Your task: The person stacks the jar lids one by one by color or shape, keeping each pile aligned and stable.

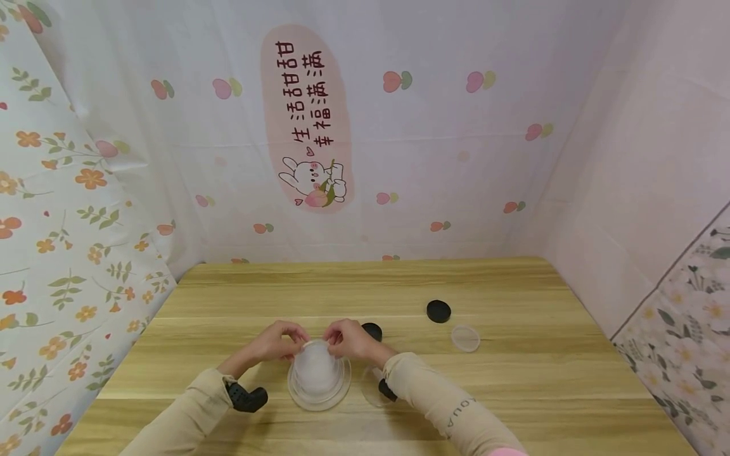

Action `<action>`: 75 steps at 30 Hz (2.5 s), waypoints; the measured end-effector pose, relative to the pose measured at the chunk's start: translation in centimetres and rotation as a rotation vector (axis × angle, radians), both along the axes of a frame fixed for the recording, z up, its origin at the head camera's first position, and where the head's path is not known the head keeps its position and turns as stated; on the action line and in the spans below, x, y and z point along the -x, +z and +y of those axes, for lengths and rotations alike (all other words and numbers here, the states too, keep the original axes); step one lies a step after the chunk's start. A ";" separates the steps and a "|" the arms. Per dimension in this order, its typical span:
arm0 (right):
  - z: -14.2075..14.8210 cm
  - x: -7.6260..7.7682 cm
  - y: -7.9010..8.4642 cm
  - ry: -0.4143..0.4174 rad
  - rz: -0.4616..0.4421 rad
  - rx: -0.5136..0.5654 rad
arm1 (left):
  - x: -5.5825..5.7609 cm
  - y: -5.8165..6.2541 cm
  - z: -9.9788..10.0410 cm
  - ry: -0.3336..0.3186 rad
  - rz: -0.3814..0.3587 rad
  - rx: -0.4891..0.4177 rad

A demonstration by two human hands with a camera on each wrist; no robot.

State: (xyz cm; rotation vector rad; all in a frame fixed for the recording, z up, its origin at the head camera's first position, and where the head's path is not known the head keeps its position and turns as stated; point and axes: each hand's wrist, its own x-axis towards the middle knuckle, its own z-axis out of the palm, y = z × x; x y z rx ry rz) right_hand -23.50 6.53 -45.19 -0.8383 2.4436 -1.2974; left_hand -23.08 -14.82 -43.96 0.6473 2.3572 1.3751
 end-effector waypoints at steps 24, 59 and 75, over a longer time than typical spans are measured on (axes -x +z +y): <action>0.1 0.1 -0.6 -0.003 0.031 -0.033 | -0.1 -0.7 0.2 0.021 0.036 0.029; 8.2 -0.3 -0.6 -0.047 0.142 -0.055 | 0.8 0.7 5.6 -0.119 0.205 0.006; 11.6 -1.8 -2.0 -0.045 -0.025 -0.034 | 0.0 -1.2 11.6 -0.239 0.125 0.072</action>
